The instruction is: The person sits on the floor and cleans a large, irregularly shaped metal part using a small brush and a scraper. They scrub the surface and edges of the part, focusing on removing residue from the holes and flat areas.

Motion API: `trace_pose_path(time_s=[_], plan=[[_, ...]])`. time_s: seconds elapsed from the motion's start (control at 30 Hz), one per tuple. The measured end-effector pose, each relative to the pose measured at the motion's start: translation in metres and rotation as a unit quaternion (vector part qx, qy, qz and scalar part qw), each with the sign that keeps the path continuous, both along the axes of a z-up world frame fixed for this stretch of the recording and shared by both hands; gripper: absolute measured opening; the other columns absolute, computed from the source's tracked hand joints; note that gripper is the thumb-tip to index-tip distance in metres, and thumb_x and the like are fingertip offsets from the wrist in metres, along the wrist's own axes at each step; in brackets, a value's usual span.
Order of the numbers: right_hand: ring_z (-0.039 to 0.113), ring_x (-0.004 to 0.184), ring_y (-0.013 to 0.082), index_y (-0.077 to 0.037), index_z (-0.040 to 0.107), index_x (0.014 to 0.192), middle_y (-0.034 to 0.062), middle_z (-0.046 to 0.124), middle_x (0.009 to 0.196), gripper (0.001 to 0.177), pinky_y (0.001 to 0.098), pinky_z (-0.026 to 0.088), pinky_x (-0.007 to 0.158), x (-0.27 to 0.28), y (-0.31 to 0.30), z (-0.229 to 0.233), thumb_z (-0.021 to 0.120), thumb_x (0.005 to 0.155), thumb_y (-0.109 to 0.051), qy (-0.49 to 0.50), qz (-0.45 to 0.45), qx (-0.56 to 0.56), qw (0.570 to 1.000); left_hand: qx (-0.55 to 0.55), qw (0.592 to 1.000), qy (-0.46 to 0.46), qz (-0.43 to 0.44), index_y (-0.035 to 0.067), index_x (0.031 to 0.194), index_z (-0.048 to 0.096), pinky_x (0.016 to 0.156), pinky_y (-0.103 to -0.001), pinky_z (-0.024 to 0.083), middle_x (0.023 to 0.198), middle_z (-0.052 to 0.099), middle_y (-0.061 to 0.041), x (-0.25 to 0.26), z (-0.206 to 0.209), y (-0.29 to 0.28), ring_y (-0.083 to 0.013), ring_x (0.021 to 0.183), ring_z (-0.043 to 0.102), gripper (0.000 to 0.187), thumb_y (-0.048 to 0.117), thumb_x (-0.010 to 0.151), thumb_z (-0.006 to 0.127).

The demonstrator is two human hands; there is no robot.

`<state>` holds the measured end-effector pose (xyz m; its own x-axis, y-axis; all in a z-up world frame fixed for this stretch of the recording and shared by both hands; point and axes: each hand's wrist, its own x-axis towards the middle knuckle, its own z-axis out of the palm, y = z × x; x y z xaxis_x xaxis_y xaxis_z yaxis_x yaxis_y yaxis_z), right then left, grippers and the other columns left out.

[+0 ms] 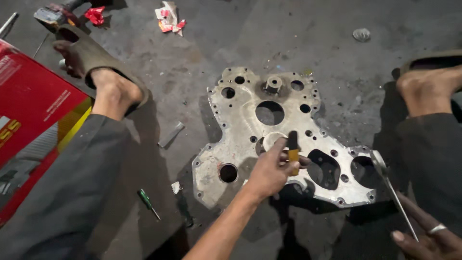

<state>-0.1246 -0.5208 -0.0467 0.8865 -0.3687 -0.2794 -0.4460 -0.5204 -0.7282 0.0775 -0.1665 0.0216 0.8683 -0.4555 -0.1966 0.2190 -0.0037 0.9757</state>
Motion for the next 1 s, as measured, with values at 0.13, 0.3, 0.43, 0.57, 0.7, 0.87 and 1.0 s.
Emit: trace_pose_path(time_s=[0.13, 0.3, 0.43, 0.57, 0.7, 0.87, 1.0], plan=[[0.063, 0.061, 0.0166, -0.018, 0.052, 0.161, 0.0190, 0.071, 0.089, 0.082, 0.0353, 0.054, 0.053, 0.037, 0.018, 0.029, 0.079, 0.086, -0.001, 0.153, -0.023, 0.034, 0.987, 0.053, 0.996, -0.046, -0.054, 0.003, 0.121, 0.058, 0.080, -0.032, 0.058, 0.102, 0.077, -0.012, 0.015, -0.018, -0.018, -0.0184, 0.095, 0.075, 0.032, -0.002, 0.090, 0.065], [0.060, 0.066, 0.0157, -0.025, 0.051, 0.160, 0.0146, 0.071, 0.092, 0.075, 0.0347, 0.054, 0.059, 0.086, 0.057, 0.092, 0.075, 0.091, -0.008, 0.224, 0.028, 0.024, 0.974, 0.044, 0.985, -0.092, -0.136, 0.002, 0.115, 0.065, 0.083, -0.032, 0.058, 0.101, 0.079, -0.013, 0.023, -0.042, -0.012, -0.0176, 0.097, 0.074, 0.021, 0.003, 0.094, 0.064], [0.058, 0.071, 0.0150, -0.031, 0.051, 0.159, 0.0110, 0.072, 0.094, 0.070, 0.0341, 0.054, 0.063, 0.132, 0.099, 0.150, 0.072, 0.094, -0.014, 0.258, 0.088, -0.031, 0.962, 0.105, 0.980, -0.092, -0.139, 0.002, 0.120, 0.065, 0.082, -0.033, 0.056, 0.099, 0.078, -0.013, 0.022, -0.032, -0.012, -0.0196, 0.091, 0.073, 0.029, 0.008, 0.091, 0.068], [0.062, 0.070, 0.0199, -0.038, 0.049, 0.156, 0.0081, 0.073, 0.093, 0.064, 0.0341, 0.058, 0.068, 0.153, 0.126, 0.180, 0.068, 0.098, -0.019, 0.307, 0.101, -0.082, 0.943, 0.135, 0.975, -0.115, -0.136, 0.002, 0.128, 0.062, 0.084, -0.034, 0.055, 0.104, 0.078, -0.013, 0.021, -0.026, -0.011, -0.0200, 0.096, 0.075, 0.036, 0.013, 0.094, 0.069], [0.067, 0.078, 0.0144, -0.033, 0.052, 0.159, 0.0087, 0.077, 0.095, 0.066, 0.0301, 0.058, 0.074, 0.151, 0.136, 0.181, 0.070, 0.096, -0.020, 0.232, 0.116, -0.118, 0.959, 0.112, 0.980, -0.103, -0.129, 0.004, 0.131, 0.061, 0.082, -0.034, 0.056, 0.104, 0.079, -0.011, 0.018, -0.022, -0.008, -0.0218, 0.093, 0.076, 0.041, 0.010, 0.091, 0.066], [0.066, 0.082, 0.0137, -0.027, 0.057, 0.151, 0.0058, 0.077, 0.102, 0.061, 0.0356, 0.059, 0.074, 0.130, 0.109, 0.152, 0.071, 0.092, -0.018, 0.109, 0.064, -0.047, 0.991, 0.108, 0.983, -0.096, -0.117, 0.001, 0.125, 0.061, 0.081, -0.035, 0.057, 0.104, 0.080, -0.011, 0.016, -0.033, -0.013, -0.0224, 0.094, 0.078, 0.035, 0.011, 0.092, 0.065], [0.066, 0.089, 0.0102, -0.021, 0.062, 0.145, 0.0051, 0.079, 0.104, 0.056, 0.0317, 0.057, 0.079, 0.128, 0.102, 0.134, 0.076, 0.090, -0.022, 0.051, 0.197, -0.085, 0.975, 0.153, 0.968, -0.175, -0.096, 0.002, 0.122, 0.066, 0.080, -0.039, 0.055, 0.097, 0.075, -0.018, 0.017, -0.033, -0.013, -0.0301, 0.090, 0.074, 0.035, 0.012, 0.089, 0.072]])
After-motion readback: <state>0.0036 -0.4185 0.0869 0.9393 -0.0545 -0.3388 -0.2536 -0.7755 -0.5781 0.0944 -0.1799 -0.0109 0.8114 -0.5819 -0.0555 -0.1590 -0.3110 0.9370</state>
